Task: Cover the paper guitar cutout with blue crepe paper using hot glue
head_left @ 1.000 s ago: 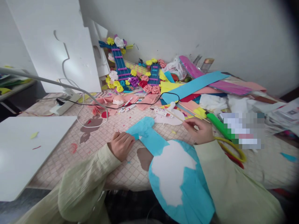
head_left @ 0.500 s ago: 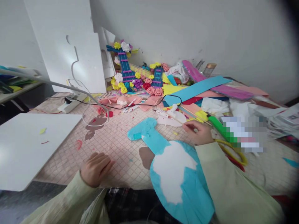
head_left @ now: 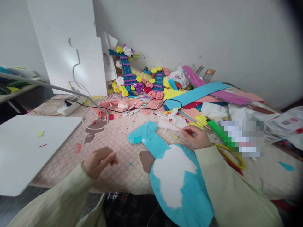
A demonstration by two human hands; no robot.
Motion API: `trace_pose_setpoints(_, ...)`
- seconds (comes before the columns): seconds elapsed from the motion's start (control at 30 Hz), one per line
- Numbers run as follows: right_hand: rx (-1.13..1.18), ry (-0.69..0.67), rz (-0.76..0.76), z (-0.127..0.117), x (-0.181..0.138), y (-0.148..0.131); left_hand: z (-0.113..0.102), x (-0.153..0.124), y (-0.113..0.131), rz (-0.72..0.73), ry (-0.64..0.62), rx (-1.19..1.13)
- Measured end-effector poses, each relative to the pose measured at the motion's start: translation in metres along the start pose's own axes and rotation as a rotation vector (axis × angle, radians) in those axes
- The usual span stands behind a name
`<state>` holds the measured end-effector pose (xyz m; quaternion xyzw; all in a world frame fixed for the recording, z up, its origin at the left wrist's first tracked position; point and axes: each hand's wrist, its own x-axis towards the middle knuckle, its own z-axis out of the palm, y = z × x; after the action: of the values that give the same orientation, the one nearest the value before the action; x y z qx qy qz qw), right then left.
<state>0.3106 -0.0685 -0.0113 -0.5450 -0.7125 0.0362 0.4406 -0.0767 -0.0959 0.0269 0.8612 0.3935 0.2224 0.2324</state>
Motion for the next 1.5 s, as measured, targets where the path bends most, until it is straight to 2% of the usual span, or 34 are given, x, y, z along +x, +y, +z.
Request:
trace_pose_setpoints(0.07,0.002,0.007,-0.005,0.001,-0.001,0.001,0.011,0.036,-0.006,-0.004,0.068,0.073)
trace_pose_setpoints(0.17,0.006,0.023,-0.009,0.001,-0.001,0.002,0.028,0.08,-0.023,0.077,0.153,0.122)
trace_pose_setpoints(0.27,0.008,0.034,-0.006,0.001,-0.001,0.003,0.039,0.102,-0.039,0.144,0.036,0.104)
trace_pose_setpoints(0.4,-0.001,0.022,-0.016,0.0,0.001,0.003,0.045,0.104,-0.047,0.14,-0.058,0.095)
trace_pose_setpoints(0.57,-0.012,0.005,-0.024,-0.001,0.002,0.002,0.048,0.098,-0.045,0.079,-0.048,0.105)
trace_pose_setpoints(0.77,-0.008,0.014,-0.024,-0.001,0.002,0.0,0.051,0.096,-0.045,0.081,0.003,0.102)
trace_pose_setpoints(1.0,-0.027,0.017,-0.035,0.0,0.002,0.002,0.046,0.102,-0.055,0.127,-0.109,0.075)
trace_pose_setpoints(1.23,-0.027,-0.001,-0.031,-0.001,0.002,0.002,0.042,0.106,-0.041,-0.012,-0.101,0.176)
trace_pose_setpoints(1.5,-0.031,-0.003,-0.021,-0.001,0.002,0.002,0.036,0.111,-0.025,-0.107,-0.174,0.266)
